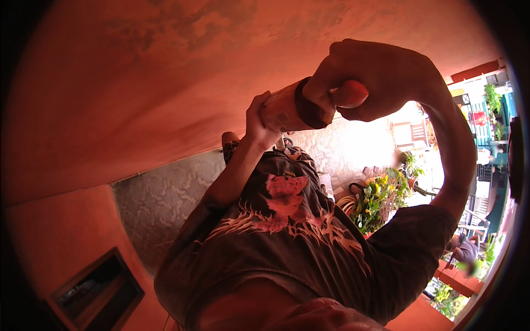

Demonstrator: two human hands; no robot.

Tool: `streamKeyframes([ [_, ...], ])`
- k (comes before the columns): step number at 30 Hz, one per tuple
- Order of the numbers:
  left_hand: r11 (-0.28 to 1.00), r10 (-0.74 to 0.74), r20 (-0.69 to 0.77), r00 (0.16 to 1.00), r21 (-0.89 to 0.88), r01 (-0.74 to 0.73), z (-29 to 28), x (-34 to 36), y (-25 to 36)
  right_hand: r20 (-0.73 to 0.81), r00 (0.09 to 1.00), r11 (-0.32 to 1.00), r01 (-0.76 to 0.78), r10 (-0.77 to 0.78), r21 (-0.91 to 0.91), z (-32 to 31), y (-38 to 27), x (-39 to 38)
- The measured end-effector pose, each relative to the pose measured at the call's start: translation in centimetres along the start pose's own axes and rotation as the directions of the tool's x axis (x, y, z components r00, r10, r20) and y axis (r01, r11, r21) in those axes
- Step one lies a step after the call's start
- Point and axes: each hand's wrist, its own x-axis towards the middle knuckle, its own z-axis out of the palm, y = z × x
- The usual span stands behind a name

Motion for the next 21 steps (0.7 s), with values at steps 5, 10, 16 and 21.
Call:
streamKeyframes([
  [5,0.999,-0.033,0.15,0.988,-0.032,0.038,0.2,0.3,0.0,0.018,0.999,0.997,-0.042,0.043,-0.068,-0.2,-0.4,-0.2],
  [10,0.999,-0.029,0.057,0.998,0.015,0.028,0.8,0.5,-0.7,0.072,0.989,0.982,-0.116,0.128,-0.152,-0.7,-1.4,-0.6],
  [16,0.997,-0.068,0.061,0.996,0.028,0.066,0.5,0.6,-1.5,0.077,0.992,0.971,-0.084,0.103,-0.223,-0.4,-1.6,-0.8],
  [21,0.993,-0.114,0.189,0.975,0.008,0.115,0.0,1.1,-1.5,-0.112,0.993,0.999,0.03,-0.027,0.02,-0.6,0.3,-2.3],
])
